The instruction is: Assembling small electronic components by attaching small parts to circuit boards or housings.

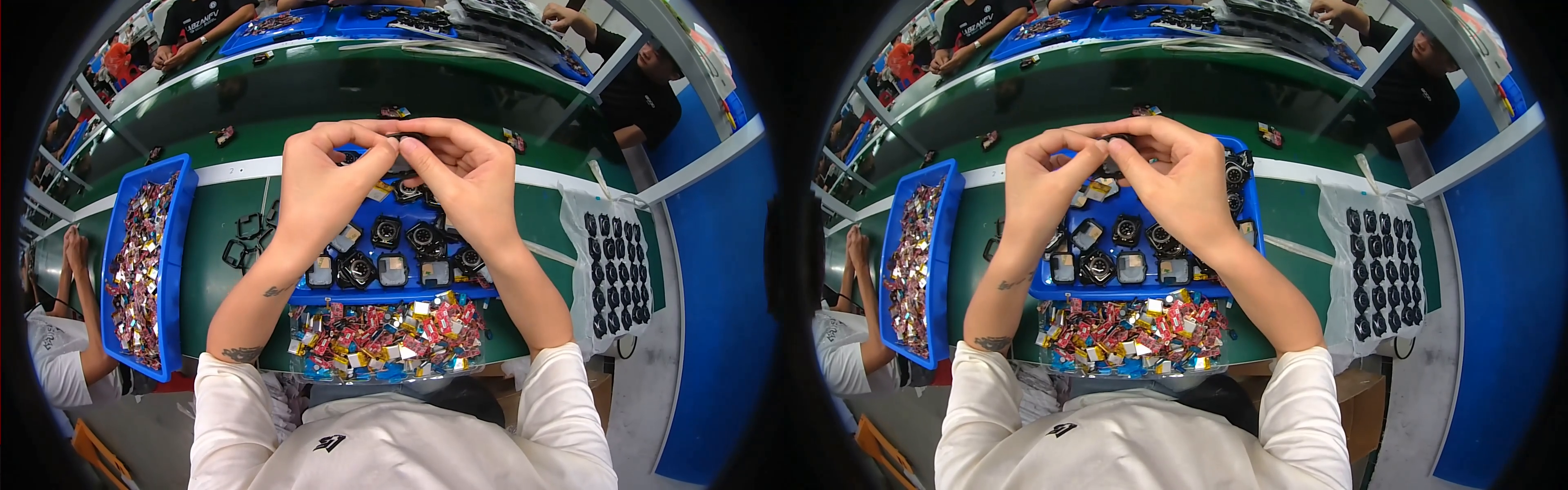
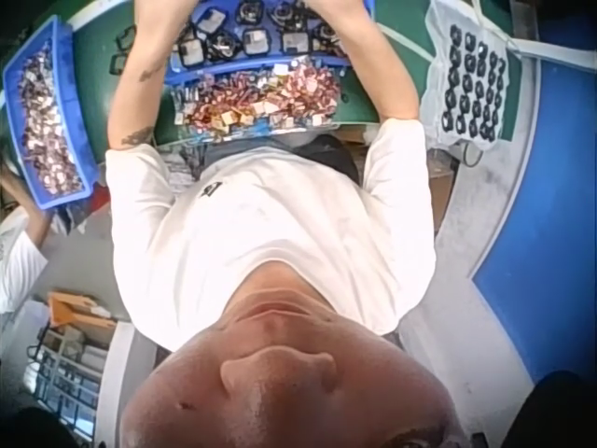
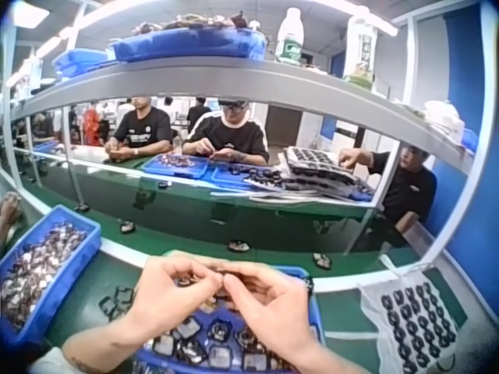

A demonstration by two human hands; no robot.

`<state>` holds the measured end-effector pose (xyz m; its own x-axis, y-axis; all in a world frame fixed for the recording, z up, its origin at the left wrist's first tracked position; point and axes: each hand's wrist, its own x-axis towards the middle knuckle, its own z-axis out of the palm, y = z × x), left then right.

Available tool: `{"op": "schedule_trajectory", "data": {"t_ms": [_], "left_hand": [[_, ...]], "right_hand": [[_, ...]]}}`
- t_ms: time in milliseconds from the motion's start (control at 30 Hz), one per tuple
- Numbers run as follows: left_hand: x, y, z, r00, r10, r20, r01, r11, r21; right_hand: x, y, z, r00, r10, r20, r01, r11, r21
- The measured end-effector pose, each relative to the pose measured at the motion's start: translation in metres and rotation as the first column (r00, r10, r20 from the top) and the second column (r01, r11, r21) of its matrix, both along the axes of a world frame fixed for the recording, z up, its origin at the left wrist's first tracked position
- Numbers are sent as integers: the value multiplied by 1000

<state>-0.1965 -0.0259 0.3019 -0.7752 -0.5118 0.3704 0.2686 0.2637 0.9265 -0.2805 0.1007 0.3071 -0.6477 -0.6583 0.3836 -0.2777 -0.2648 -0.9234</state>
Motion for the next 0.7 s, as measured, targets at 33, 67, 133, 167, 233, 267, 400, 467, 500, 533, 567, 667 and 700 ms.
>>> {"op": "schedule_trajectory", "data": {"t_ms": [33,67,133,167,233,267,400,467,500,533,567,667,700], "left_hand": [[1,0,1,1000,-1,0,1,1000,0],[1,1,3,1000,11,12,-10,999,-48],[3,3,6,999,22,23,-20,995,-95],[5,2,7,999,51,0,-51,984,-169],[8,2,10,997,79,-23,-82,967,-240],[9,2,13,997,79,3,-75,959,-272],[11,1,18,995,16,100,9,970,-245],[14,3,19,994,-60,90,72,989,-131],[14,4,19,988,-137,70,139,990,-18],[13,5,17,988,-139,70,141,990,-16],[11,6,15,983,-183,20,180,979,95],[8,10,13,984,-171,-46,177,963,203],[7,10,13,991,-121,-57,131,970,205]], "right_hand": [[0,0,0,1000,-1,0,1,1000,0],[-2,0,0,999,-36,-35,34,999,-40],[-6,2,2,995,-72,-69,67,995,-81],[-7,4,4,995,-99,-27,96,992,-85],[-12,5,6,992,-124,20,125,985,-116],[-13,6,6,992,-124,19,125,985,-116],[-13,7,8,993,-108,40,112,987,-116],[-11,6,9,995,-88,51,94,987,-132],[-10,6,8,995,-90,50,96,987,-130],[-9,6,7,994,-112,20,114,983,-147],[-8,6,7,991,-133,-11,129,978,-166],[-5,5,6,996,-90,-8,86,977,-197],[-5,5,7,996,-91,-8,87,976,-197]]}}
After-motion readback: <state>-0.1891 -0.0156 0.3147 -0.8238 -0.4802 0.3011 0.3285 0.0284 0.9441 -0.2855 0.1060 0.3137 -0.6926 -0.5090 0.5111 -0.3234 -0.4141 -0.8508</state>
